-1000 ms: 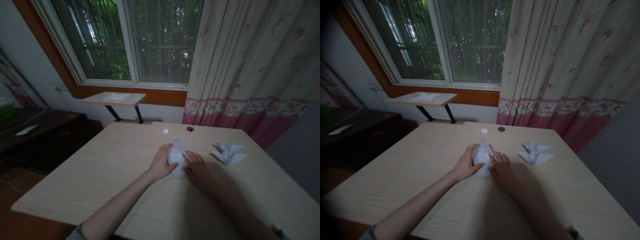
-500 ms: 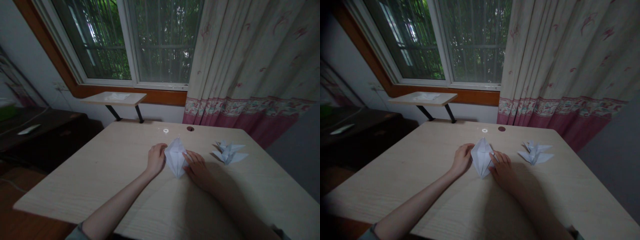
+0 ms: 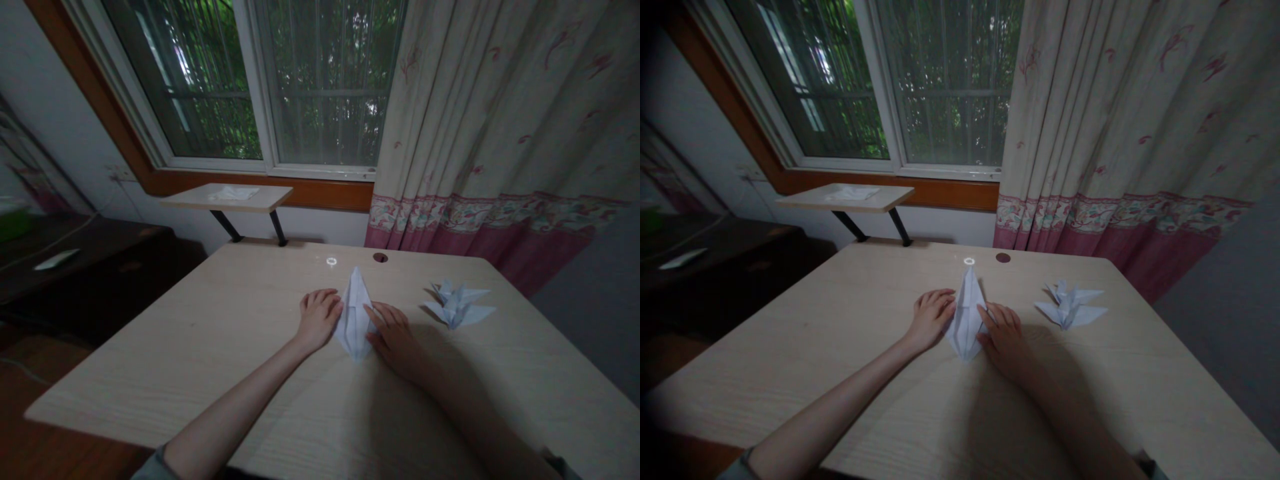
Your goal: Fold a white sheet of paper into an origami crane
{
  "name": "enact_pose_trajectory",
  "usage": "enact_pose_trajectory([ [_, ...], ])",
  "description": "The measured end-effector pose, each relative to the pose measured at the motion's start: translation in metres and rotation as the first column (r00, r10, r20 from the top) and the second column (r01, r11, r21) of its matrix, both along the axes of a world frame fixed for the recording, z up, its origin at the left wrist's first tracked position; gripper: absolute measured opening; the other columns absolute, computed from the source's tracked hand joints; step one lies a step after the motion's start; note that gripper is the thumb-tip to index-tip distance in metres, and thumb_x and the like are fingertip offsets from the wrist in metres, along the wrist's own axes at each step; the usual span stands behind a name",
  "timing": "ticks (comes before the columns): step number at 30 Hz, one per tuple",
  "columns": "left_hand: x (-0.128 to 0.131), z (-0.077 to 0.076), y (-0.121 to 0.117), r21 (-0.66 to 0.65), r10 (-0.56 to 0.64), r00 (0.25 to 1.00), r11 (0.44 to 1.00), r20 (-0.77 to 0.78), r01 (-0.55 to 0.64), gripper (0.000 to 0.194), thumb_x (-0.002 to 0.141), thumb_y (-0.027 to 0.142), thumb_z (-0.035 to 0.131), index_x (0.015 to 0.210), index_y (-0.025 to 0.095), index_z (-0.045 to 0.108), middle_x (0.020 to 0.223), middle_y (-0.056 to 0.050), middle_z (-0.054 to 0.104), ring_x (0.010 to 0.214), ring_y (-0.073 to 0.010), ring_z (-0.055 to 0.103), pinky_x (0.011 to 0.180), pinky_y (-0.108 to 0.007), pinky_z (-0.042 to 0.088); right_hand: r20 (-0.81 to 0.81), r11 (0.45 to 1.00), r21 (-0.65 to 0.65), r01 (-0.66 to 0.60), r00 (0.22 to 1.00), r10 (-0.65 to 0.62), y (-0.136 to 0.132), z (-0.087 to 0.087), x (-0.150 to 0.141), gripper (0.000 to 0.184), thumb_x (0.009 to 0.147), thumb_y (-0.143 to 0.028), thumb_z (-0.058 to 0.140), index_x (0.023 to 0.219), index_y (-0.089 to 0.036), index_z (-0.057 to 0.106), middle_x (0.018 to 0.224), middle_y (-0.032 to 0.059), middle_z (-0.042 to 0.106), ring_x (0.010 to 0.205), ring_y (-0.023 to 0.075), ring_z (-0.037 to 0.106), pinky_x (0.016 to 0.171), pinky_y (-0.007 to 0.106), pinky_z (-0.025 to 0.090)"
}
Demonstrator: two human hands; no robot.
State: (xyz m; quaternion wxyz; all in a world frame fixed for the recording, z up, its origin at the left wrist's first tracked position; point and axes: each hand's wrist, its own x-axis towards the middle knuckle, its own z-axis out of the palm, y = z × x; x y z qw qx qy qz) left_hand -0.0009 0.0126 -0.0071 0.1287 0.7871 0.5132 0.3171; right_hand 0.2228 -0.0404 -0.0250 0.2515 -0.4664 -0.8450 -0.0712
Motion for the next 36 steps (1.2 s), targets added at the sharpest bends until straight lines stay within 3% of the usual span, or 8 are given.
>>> enact_pose_trajectory([
  [11, -0.001, 0.006, -0.004, 0.032, -0.057, 0.998, 0.998, 0.006, 0.057, 0.025, 0.084, 0.04, 0.063, 0.103, 0.025, 0.059, 0.121, -0.002, 0.06, 0.113, -0.0255, 0.046, 0.098, -0.043, 0.03, 0.002, 0.999, 0.0, -0.035, 0.999, 0.035, -0.002, 0.003, 0.0, 0.05, 0.094, -0.028, 0.043, 0.143, -0.02, 0.035, 0.135, 0.0137, 0.048, 0.126, 0.0259, 0.042, 0.104, 0.05, 0.038],
  [29, -0.001, 0.008, 0.001, 0.079, -0.149, 0.969, 0.988, 0.195, 0.136, 0.008, 0.087, 0.024, 0.057, 0.089, 0.021, 0.065, 0.105, -0.004, 0.067, 0.102, -0.0232, 0.057, 0.092, -0.041, 0.042, 0.001, 0.999, -0.009, -0.044, 0.999, 0.044, -0.003, 0.005, 0.0, 0.04, 0.095, -0.029, 0.04, 0.135, -0.024, 0.046, 0.132, 0.0126, 0.051, 0.123, 0.0269, 0.045, 0.1, 0.051, 0.041],
  [36, -0.001, 0.011, -0.004, 0.107, -0.21, 0.948, 0.976, 0.239, 0.189, 0.016, 0.088, 0.028, 0.057, 0.1, 0.022, 0.065, 0.103, -0.005, 0.068, 0.098, -0.0218, 0.059, 0.09, -0.039, 0.044, -0.083, 0.996, 0.041, -0.075, 0.993, 0.078, -0.001, 0.007, 0.002, 0.037, 0.097, -0.026, 0.038, 0.132, -0.023, 0.047, 0.133, 0.0122, 0.051, 0.124, 0.0253, 0.046, 0.101, 0.049, 0.042],
])
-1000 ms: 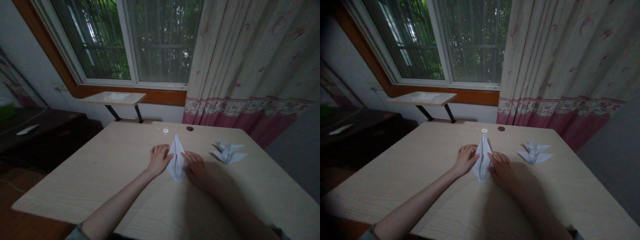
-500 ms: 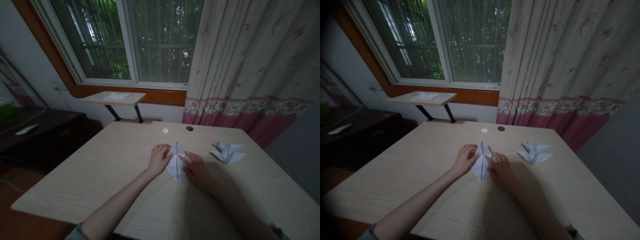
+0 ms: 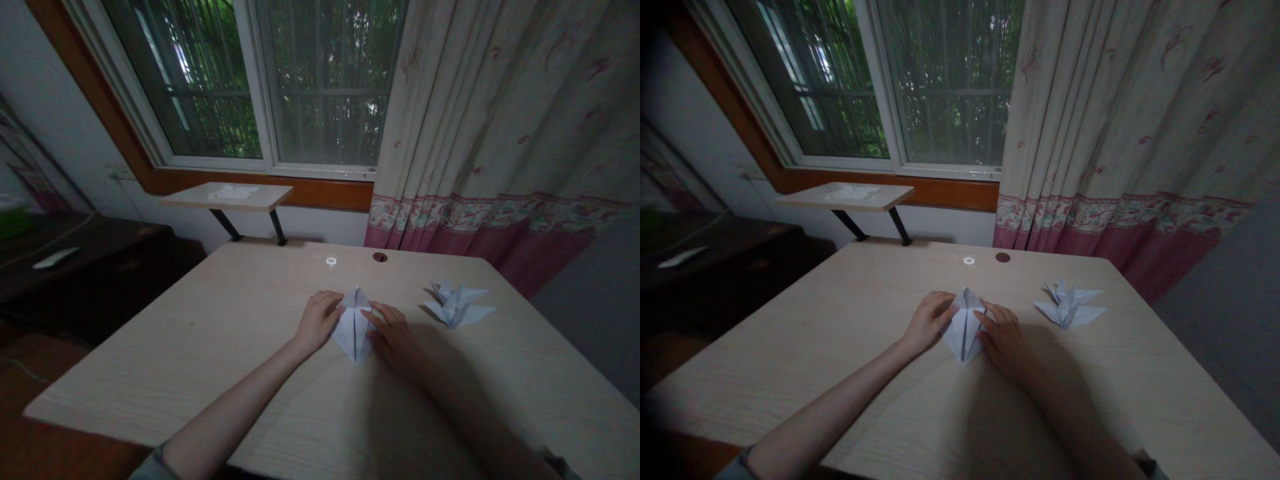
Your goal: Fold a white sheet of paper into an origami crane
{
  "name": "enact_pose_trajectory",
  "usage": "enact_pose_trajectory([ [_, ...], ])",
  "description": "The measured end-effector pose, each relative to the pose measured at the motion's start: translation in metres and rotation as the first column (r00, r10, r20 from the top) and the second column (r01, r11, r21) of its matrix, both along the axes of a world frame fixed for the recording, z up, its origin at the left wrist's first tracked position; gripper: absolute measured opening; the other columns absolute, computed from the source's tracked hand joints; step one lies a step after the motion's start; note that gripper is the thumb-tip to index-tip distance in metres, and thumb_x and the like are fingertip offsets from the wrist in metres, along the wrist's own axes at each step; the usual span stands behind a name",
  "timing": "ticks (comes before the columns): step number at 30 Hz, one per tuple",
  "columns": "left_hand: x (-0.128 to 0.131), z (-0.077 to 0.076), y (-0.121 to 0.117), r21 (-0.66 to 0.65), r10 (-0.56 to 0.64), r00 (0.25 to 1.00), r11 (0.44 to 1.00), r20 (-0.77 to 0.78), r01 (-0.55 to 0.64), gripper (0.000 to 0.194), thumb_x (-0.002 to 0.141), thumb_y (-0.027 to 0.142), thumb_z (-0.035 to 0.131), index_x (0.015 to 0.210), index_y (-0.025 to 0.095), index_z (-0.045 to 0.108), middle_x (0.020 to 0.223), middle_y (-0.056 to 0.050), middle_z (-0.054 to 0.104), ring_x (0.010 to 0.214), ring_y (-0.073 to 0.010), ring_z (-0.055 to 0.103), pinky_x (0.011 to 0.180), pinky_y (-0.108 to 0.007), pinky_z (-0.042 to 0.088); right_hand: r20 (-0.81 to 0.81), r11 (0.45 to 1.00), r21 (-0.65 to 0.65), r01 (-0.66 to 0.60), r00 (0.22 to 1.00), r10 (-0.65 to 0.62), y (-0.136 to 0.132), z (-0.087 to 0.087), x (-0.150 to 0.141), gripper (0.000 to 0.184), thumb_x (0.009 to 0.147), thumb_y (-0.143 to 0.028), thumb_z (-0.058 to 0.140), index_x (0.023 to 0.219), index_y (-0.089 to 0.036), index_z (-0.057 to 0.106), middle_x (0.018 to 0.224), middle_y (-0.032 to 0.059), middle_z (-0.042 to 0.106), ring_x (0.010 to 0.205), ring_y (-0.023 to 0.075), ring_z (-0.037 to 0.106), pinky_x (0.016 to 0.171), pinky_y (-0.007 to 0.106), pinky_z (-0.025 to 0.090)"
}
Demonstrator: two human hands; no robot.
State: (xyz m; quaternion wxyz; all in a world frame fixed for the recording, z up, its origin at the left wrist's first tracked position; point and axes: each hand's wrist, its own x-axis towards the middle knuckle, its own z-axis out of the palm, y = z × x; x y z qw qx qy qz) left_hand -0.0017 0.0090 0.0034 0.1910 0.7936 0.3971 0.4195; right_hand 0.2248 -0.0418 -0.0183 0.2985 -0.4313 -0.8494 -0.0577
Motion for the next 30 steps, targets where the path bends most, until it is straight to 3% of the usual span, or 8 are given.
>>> enact_pose_trajectory([
  [3, 0.001, 0.004, -0.004, -0.018, -0.033, 0.999, 0.999, 0.017, 0.033, 0.019, 0.087, 0.031, 0.058, 0.101, 0.022, 0.067, 0.101, -0.006, 0.068, 0.097, -0.0221, 0.059, 0.09, -0.038, 0.046, -0.084, 0.999, 0.04, -0.012, 0.996, 0.016, 0.001, 0.001, 0.0, 0.038, 0.097, -0.026, 0.036, 0.135, -0.023, 0.04, 0.133, 0.011, 0.051, 0.124, 0.024, 0.046, 0.102, 0.047, 0.042],
  [8, 0.001, 0.009, -0.008, -0.064, -0.147, 0.987, 0.986, 0.072, 0.151, 0.024, 0.085, 0.018, 0.049, 0.098, 0.021, 0.069, 0.101, -0.006, 0.068, 0.098, -0.0203, 0.06, 0.091, -0.037, 0.047, -0.136, 0.998, 0.044, 0.044, 0.99, -0.038, -0.003, 0.006, 0.001, 0.045, 0.097, -0.027, 0.036, 0.142, -0.021, 0.031, 0.126, 0.0107, 0.057, 0.119, 0.0221, 0.052, 0.098, 0.04, 0.048],
  [13, 0.003, 0.006, -0.007, -0.1, -0.158, 0.979, 0.98, 0.132, 0.171, 0.026, 0.082, 0.013, 0.045, 0.087, 0.019, 0.069, 0.095, -0.006, 0.068, 0.092, -0.0192, 0.062, 0.087, -0.035, 0.049, -0.146, 1.0, -0.014, 0.017, 0.989, -0.019, -0.004, 0.007, 0.001, 0.038, 0.099, -0.027, 0.032, 0.135, -0.022, 0.041, 0.125, 0.0102, 0.058, 0.118, 0.0216, 0.054, 0.097, 0.04, 0.049],
  [19, 0.005, 0.007, -0.007, -0.142, -0.173, 0.981, 0.973, 0.086, 0.184, 0.02, 0.085, 0.017, 0.05, 0.079, 0.019, 0.069, 0.087, -0.005, 0.069, 0.085, -0.0183, 0.064, 0.081, -0.032, 0.05, -0.152, 0.999, -0.051, -0.004, 0.988, -0.004, -0.004, 0.01, -0.001, 0.035, 0.099, -0.028, 0.03, 0.129, -0.022, 0.048, 0.12, 0.01, 0.062, 0.111, 0.022, 0.058, 0.094, 0.042, 0.05],
  [25, 0.005, 0.001, -0.004, -0.15, -0.178, 0.983, 0.972, 0.04, 0.182, 0.016, 0.088, 0.018, 0.053, 0.09, 0.019, 0.069, 0.093, -0.005, 0.068, 0.088, -0.0175, 0.063, 0.083, -0.03, 0.049, -0.15, 0.992, -0.106, -0.064, 0.988, 0.047, -0.001, 0.008, 0.0, 0.033, 0.098, -0.025, 0.032, 0.123, -0.024, 0.054, 0.115, 0.0077, 0.065, 0.11, 0.0212, 0.059, 0.099, 0.044, 0.046],
  [30, 0.004, -0.006, 0.001, -0.156, -0.204, 0.979, 0.967, -0.012, 0.199, 0.012, 0.087, 0.018, 0.058, 0.094, 0.019, 0.068, 0.096, -0.005, 0.067, 0.093, -0.0185, 0.061, 0.087, -0.032, 0.047, -0.125, 0.989, -0.135, -0.059, 0.991, 0.042, 0.0, 0.003, -0.002, 0.03, 0.097, -0.024, 0.036, 0.113, -0.023, 0.061, 0.11, 0.0075, 0.066, 0.105, 0.0201, 0.06, 0.094, 0.041, 0.049],
])
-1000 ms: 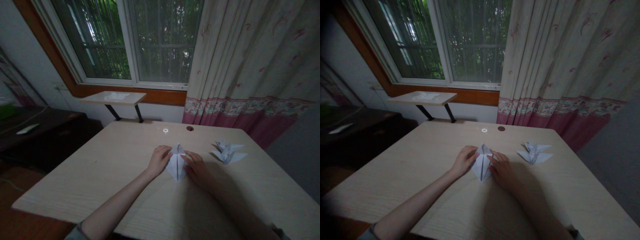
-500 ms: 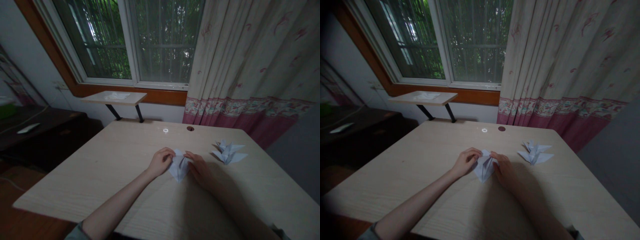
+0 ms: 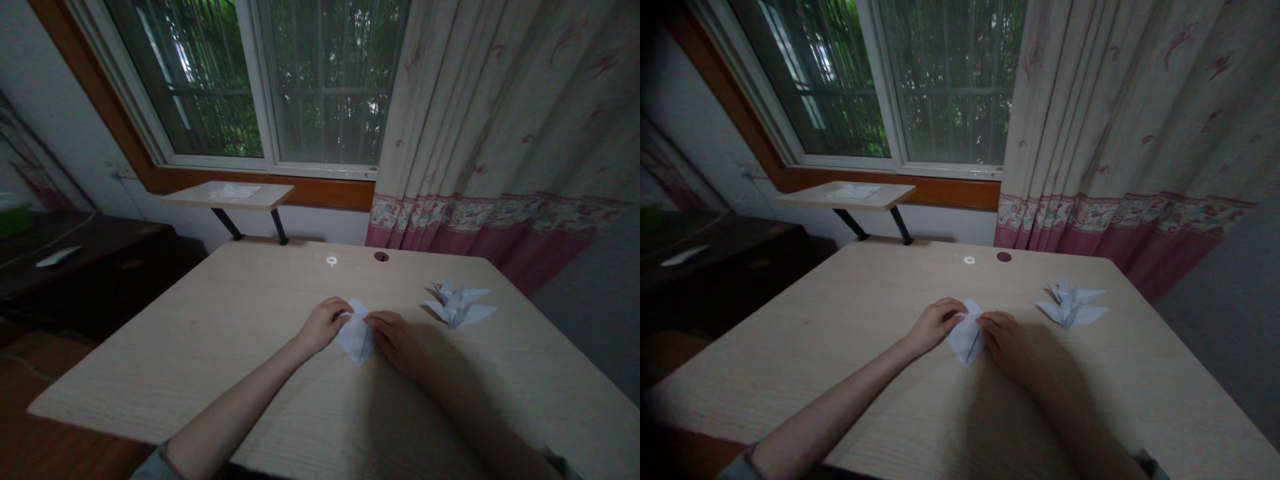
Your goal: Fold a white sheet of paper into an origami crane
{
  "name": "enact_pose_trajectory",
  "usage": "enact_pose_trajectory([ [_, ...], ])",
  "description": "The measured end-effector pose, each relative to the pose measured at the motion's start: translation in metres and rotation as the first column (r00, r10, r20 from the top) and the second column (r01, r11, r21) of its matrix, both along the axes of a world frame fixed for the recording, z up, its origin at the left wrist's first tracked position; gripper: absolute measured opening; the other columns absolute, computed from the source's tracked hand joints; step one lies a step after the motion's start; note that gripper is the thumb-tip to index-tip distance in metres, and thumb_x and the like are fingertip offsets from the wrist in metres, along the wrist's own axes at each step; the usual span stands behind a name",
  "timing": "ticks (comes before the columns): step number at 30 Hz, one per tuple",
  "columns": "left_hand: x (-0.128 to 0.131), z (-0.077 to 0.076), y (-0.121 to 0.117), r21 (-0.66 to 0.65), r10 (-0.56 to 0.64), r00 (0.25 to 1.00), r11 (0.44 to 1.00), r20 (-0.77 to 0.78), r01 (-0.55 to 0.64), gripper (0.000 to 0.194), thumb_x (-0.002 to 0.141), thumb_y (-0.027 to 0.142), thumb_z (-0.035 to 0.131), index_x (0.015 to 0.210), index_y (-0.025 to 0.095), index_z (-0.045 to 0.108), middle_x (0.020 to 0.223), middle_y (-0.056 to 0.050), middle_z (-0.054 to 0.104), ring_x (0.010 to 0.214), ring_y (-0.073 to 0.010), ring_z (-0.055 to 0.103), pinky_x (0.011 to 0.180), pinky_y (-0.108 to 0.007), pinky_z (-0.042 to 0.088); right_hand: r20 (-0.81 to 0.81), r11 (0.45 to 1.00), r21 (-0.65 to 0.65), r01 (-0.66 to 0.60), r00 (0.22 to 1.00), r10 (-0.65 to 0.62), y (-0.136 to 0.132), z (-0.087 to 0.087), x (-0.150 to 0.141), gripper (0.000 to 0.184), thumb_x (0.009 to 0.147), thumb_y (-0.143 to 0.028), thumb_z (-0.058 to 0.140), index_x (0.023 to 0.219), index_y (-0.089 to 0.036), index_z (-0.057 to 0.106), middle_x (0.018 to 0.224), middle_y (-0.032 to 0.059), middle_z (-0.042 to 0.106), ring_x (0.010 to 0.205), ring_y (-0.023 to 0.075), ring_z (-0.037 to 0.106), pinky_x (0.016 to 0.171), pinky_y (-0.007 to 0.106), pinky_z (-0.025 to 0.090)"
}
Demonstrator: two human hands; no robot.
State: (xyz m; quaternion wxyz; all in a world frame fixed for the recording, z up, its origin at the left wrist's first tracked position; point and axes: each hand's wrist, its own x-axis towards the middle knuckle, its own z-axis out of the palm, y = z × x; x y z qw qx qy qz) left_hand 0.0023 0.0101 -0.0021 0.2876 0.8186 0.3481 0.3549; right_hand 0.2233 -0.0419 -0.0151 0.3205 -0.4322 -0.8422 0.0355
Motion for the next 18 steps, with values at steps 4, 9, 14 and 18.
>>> enact_pose_trajectory([
  [4, -0.001, -0.002, 0.001, 0.015, -0.029, 0.998, 0.999, -0.057, 0.03, 0.011, 0.084, 0.017, 0.064, 0.095, 0.019, 0.067, 0.099, -0.006, 0.065, 0.098, -0.0197, 0.058, 0.09, -0.033, 0.045, 0.032, 1.0, 0.029, 0.001, 0.999, -0.002, 0.0, -0.001, 0.0, 0.03, 0.094, -0.02, 0.038, 0.109, -0.021, 0.064, 0.109, 0.009, 0.066, 0.104, 0.02, 0.06, 0.093, 0.04, 0.05],
  [9, -0.002, -0.001, -0.001, 0.041, -0.069, 0.992, 0.996, -0.107, 0.074, 0.022, 0.081, 0.025, 0.07, 0.101, 0.02, 0.063, 0.104, -0.006, 0.06, 0.104, -0.021, 0.053, 0.094, -0.034, 0.042, 0.055, 1.0, 0.006, 0.017, 0.998, -0.017, -0.001, -0.002, 0.001, 0.03, 0.092, -0.018, 0.041, 0.112, -0.022, 0.064, 0.114, 0.0085, 0.065, 0.107, 0.0202, 0.06, 0.094, 0.04, 0.049],
  [14, -0.003, 0.002, -0.005, 0.07, -0.082, 0.977, 0.993, -0.195, 0.097, 0.036, 0.075, 0.033, 0.075, 0.105, 0.021, 0.057, 0.11, -0.007, 0.055, 0.106, -0.0241, 0.048, 0.093, -0.038, 0.041, 0.081, 1.0, 0.011, 0.026, 0.996, -0.027, -0.002, 0.001, 0.0, 0.031, 0.092, -0.018, 0.041, 0.111, -0.022, 0.065, 0.111, 0.009, 0.066, 0.105, 0.0201, 0.061, 0.092, 0.039, 0.05],
  [18, -0.002, 0.006, -0.01, 0.076, -0.087, 0.966, 0.991, -0.245, 0.108, 0.052, 0.067, 0.041, 0.079, 0.108, 0.02, 0.054, 0.111, -0.008, 0.053, 0.106, -0.0262, 0.046, 0.092, -0.04, 0.041, 0.081, 0.999, 0.015, 0.029, 0.996, -0.03, -0.002, 0.001, 0.001, 0.03, 0.091, -0.018, 0.042, 0.11, -0.02, 0.065, 0.111, 0.0093, 0.066, 0.105, 0.0202, 0.061, 0.091, 0.039, 0.051],
])
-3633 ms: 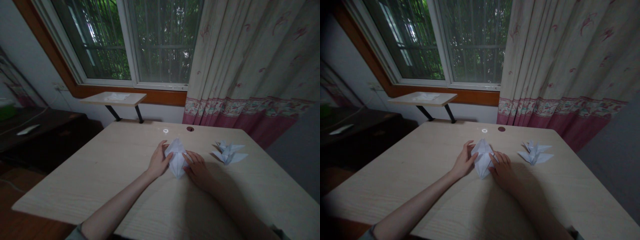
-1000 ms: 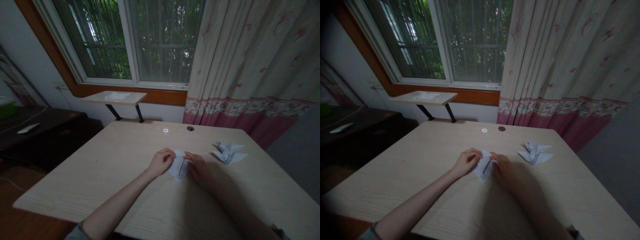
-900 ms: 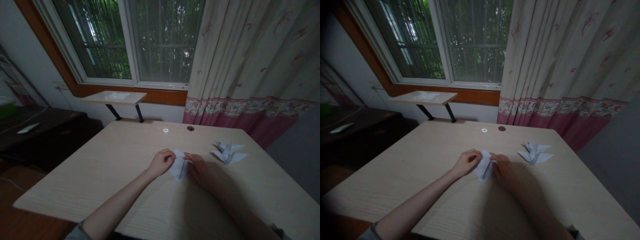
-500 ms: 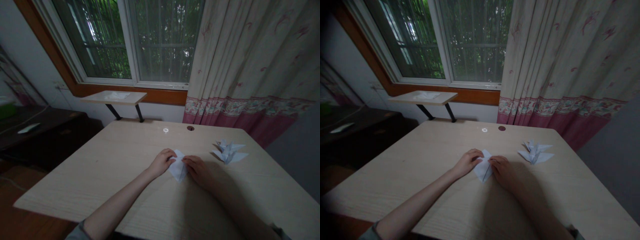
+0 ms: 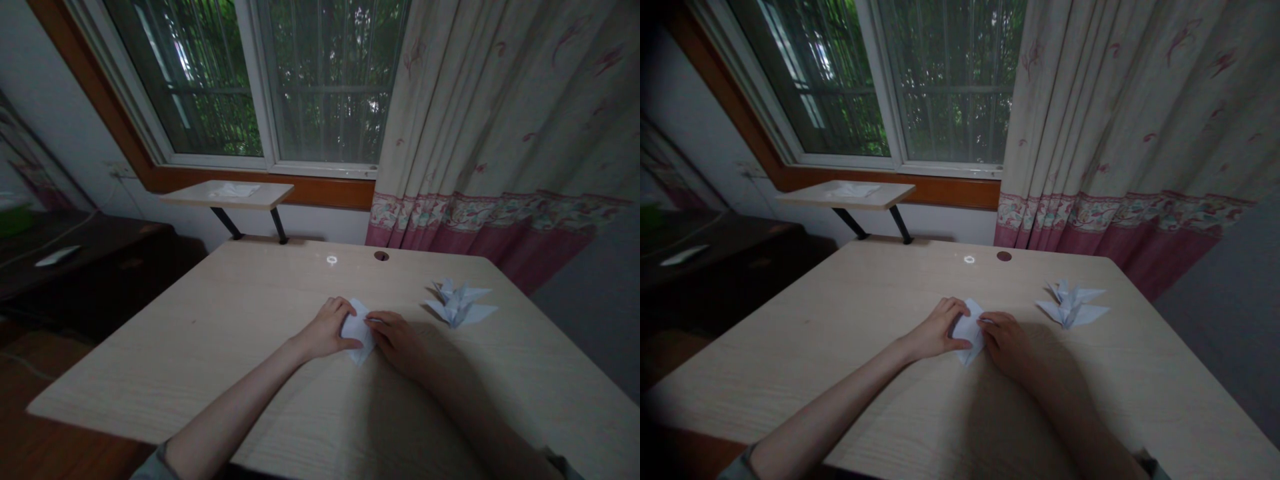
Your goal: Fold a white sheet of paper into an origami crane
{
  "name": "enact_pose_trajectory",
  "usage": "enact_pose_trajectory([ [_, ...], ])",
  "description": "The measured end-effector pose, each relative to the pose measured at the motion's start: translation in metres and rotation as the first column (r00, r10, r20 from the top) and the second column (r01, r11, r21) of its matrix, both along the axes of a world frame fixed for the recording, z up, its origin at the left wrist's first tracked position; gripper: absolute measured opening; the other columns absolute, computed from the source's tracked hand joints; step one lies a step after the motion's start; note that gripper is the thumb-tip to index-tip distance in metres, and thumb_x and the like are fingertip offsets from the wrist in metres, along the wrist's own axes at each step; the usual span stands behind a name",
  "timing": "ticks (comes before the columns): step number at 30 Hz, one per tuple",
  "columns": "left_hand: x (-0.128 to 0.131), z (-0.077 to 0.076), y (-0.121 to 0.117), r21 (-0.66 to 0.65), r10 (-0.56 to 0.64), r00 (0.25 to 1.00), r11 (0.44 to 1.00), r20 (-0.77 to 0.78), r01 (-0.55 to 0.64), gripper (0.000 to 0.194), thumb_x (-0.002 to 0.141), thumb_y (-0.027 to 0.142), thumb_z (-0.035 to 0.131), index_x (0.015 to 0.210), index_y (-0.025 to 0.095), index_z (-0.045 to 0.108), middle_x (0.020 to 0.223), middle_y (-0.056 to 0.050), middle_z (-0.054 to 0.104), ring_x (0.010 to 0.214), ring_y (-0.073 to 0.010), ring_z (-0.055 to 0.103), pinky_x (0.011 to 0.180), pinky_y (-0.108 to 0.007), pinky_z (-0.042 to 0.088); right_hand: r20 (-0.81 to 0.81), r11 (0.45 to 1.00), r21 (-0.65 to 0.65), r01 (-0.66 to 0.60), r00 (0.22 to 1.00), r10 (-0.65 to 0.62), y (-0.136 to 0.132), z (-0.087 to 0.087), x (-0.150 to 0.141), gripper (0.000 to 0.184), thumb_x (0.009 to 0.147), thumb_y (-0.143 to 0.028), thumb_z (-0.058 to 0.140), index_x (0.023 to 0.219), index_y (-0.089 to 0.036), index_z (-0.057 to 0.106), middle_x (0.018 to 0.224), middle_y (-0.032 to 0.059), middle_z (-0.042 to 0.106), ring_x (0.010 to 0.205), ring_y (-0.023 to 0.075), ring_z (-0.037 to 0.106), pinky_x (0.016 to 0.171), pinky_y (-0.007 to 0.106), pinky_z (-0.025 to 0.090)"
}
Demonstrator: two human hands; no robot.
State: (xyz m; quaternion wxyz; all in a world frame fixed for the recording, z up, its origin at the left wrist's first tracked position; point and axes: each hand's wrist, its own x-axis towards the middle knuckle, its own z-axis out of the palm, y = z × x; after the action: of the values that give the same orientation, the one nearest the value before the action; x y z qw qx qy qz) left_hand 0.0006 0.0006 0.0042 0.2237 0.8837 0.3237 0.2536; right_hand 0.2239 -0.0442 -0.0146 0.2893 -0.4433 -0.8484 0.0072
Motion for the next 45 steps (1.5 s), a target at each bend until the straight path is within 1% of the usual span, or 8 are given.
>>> enact_pose_trajectory([
  [8, 0.001, 0.003, -0.005, 0.023, -0.004, 0.999, 1.0, -0.039, 0.005, 0.075, 0.053, 0.048, 0.085, 0.112, 0.02, 0.049, 0.113, -0.009, 0.049, 0.104, -0.0276, 0.045, 0.09, -0.041, 0.041, -0.016, 1.0, -0.023, 0.003, 1.0, -0.004, 0.001, -0.008, 0.003, 0.031, 0.091, -0.019, 0.044, 0.113, -0.021, 0.065, 0.114, 0.009, 0.065, 0.107, 0.0198, 0.06, 0.093, 0.039, 0.05],
  [15, 0.001, 0.006, -0.007, 0.063, 0.023, 0.994, 0.998, -0.11, -0.016, 0.079, 0.052, 0.059, 0.082, 0.113, 0.02, 0.05, 0.114, -0.009, 0.051, 0.107, -0.0297, 0.046, 0.094, -0.044, 0.035, 0.011, 1.0, -0.013, 0.005, 1.0, -0.005, 0.001, -0.01, 0.003, 0.031, 0.092, -0.018, 0.042, 0.113, -0.019, 0.065, 0.115, 0.0103, 0.065, 0.108, 0.0208, 0.06, 0.095, 0.04, 0.05],
  [18, 0.001, 0.005, -0.005, 0.085, 0.039, 0.993, 0.996, -0.109, -0.03, 0.059, 0.069, 0.056, 0.074, 0.111, 0.022, 0.053, 0.112, -0.007, 0.054, 0.107, -0.0268, 0.047, 0.094, -0.041, 0.034, 0.022, 1.0, 0.002, -0.005, 1.0, 0.005, 0.001, -0.009, 0.003, 0.031, 0.091, -0.017, 0.044, 0.114, -0.02, 0.065, 0.116, 0.01, 0.065, 0.109, 0.0208, 0.06, 0.095, 0.04, 0.049],
  [20, 0.0, 0.003, -0.002, 0.092, 0.056, 0.995, 0.995, -0.089, -0.047, 0.032, 0.087, 0.047, 0.059, 0.107, 0.023, 0.056, 0.109, -0.005, 0.057, 0.105, -0.0233, 0.049, 0.092, -0.038, 0.035, 0.036, 1.0, 0.013, -0.008, 0.999, 0.008, 0.001, -0.009, 0.004, 0.031, 0.09, -0.016, 0.045, 0.114, -0.019, 0.064, 0.115, 0.0106, 0.065, 0.108, 0.0211, 0.06, 0.095, 0.04, 0.05],
  [22, -0.001, 0.0, 0.002, 0.103, 0.083, 0.994, 0.992, -0.068, -0.076, 0.02, 0.096, 0.036, 0.046, 0.103, 0.022, 0.059, 0.105, -0.004, 0.06, 0.102, -0.0209, 0.051, 0.09, -0.036, 0.037, 0.048, 1.0, 0.026, -0.015, 0.999, 0.014, 0.001, -0.009, 0.003, 0.031, 0.09, -0.015, 0.045, 0.114, -0.017, 0.064, 0.114, 0.011, 0.066, 0.106, 0.0212, 0.061, 0.093, 0.04, 0.051],
  [27, -0.004, -0.009, 0.011, 0.095, 0.109, 0.994, 0.99, -0.012, -0.107, 0.015, 0.094, 0.025, 0.049, 0.103, 0.021, 0.061, 0.104, -0.005, 0.061, 0.101, -0.0209, 0.052, 0.089, -0.035, 0.04, 0.065, 0.997, 0.075, -0.027, 0.998, 0.023, -0.003, -0.004, -0.004, 0.032, 0.09, -0.015, 0.044, 0.115, -0.019, 0.063, 0.112, 0.0107, 0.066, 0.104, 0.0227, 0.061, 0.092, 0.042, 0.051],
  [34, -0.007, -0.012, 0.017, 0.032, 0.114, 0.992, 0.993, 0.058, -0.116, 0.012, 0.09, 0.022, 0.055, 0.097, 0.021, 0.064, 0.099, -0.004, 0.063, 0.098, -0.0205, 0.054, 0.089, -0.035, 0.041, 0.249, 0.993, 0.103, -0.05, 0.968, 0.022, -0.012, 0.011, -0.011, 0.028, 0.09, -0.022, 0.049, 0.113, -0.021, 0.065, 0.118, 0.0108, 0.065, 0.108, 0.0269, 0.06, 0.097, 0.044, 0.049],
  [45, -0.008, -0.015, 0.02, 0.005, 0.108, 0.988, 0.994, 0.113, -0.11, 0.01, 0.088, 0.022, 0.058, 0.093, 0.021, 0.067, 0.096, -0.004, 0.065, 0.096, -0.0191, 0.056, 0.089, -0.035, 0.042, 0.268, 0.965, -0.012, -0.262, 0.929, 0.256, -0.016, 0.019, -0.009, 0.028, 0.093, -0.029, 0.049, 0.115, -0.026, 0.066, 0.126, 0.0053, 0.062, 0.115, 0.0215, 0.056, 0.101, 0.041, 0.044],
])
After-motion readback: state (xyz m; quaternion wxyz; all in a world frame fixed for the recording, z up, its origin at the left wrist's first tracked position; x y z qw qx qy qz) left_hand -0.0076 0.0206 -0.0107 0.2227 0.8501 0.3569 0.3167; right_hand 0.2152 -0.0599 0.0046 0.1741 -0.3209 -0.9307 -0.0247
